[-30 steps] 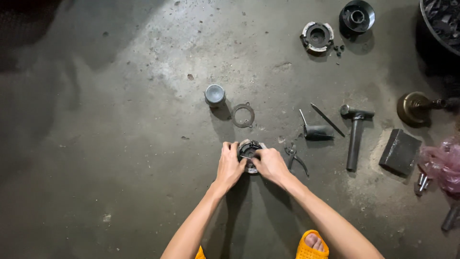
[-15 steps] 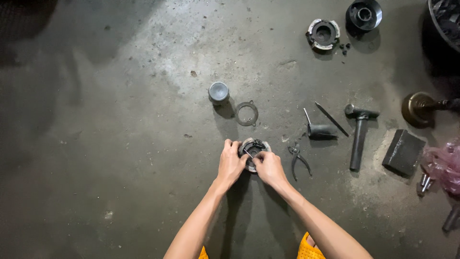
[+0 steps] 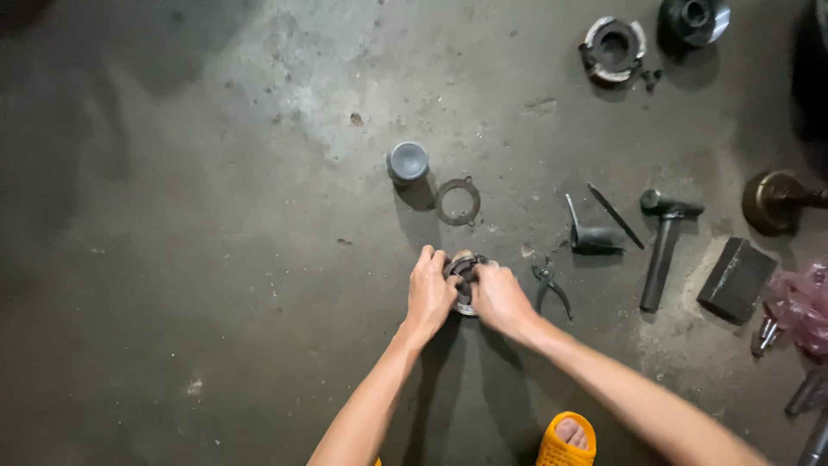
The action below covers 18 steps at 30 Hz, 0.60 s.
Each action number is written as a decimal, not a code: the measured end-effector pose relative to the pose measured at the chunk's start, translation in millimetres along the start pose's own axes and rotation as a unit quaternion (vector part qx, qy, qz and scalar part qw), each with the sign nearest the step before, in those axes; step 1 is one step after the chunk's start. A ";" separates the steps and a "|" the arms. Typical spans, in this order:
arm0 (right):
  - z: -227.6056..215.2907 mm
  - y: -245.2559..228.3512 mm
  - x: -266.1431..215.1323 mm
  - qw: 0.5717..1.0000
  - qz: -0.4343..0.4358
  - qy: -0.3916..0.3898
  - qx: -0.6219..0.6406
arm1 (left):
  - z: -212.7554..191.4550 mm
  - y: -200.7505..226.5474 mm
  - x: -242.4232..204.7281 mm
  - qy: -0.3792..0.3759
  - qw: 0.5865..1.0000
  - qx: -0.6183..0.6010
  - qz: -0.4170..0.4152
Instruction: The person sits on the floor and assembles a mechanical component, likely a brake drum or clutch assembly. They use pliers to manipulate small metal clips and springs, fitting them into a circular metal housing. The person also uses a hammer to tap parts into place and handles various small metal pieces scattered on the floor.
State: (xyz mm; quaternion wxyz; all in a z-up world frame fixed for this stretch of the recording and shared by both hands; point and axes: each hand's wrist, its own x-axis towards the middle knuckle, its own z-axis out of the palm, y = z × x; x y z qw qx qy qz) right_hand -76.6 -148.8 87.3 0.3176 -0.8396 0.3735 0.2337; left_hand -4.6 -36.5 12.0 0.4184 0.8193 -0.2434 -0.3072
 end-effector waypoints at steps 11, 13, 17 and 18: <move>-11.3 -59.0 93.8 0.871 -0.216 -0.193 -0.398 | -2.8 16.4 1.4 0.037 0.996 -0.070 -0.044; -1.6 -36.0 77.3 0.867 -0.264 -0.086 -0.414 | 1.6 6.4 -4.4 0.033 0.999 -0.035 -0.020; -23.8 19.5 14.1 0.940 -0.199 -0.002 -0.276 | 13.1 -23.9 1.1 0.023 0.996 0.076 0.027; -27.7 55.8 -8.8 0.943 -0.191 0.007 -0.273 | 12.8 -22.3 0.8 0.018 0.996 0.078 0.038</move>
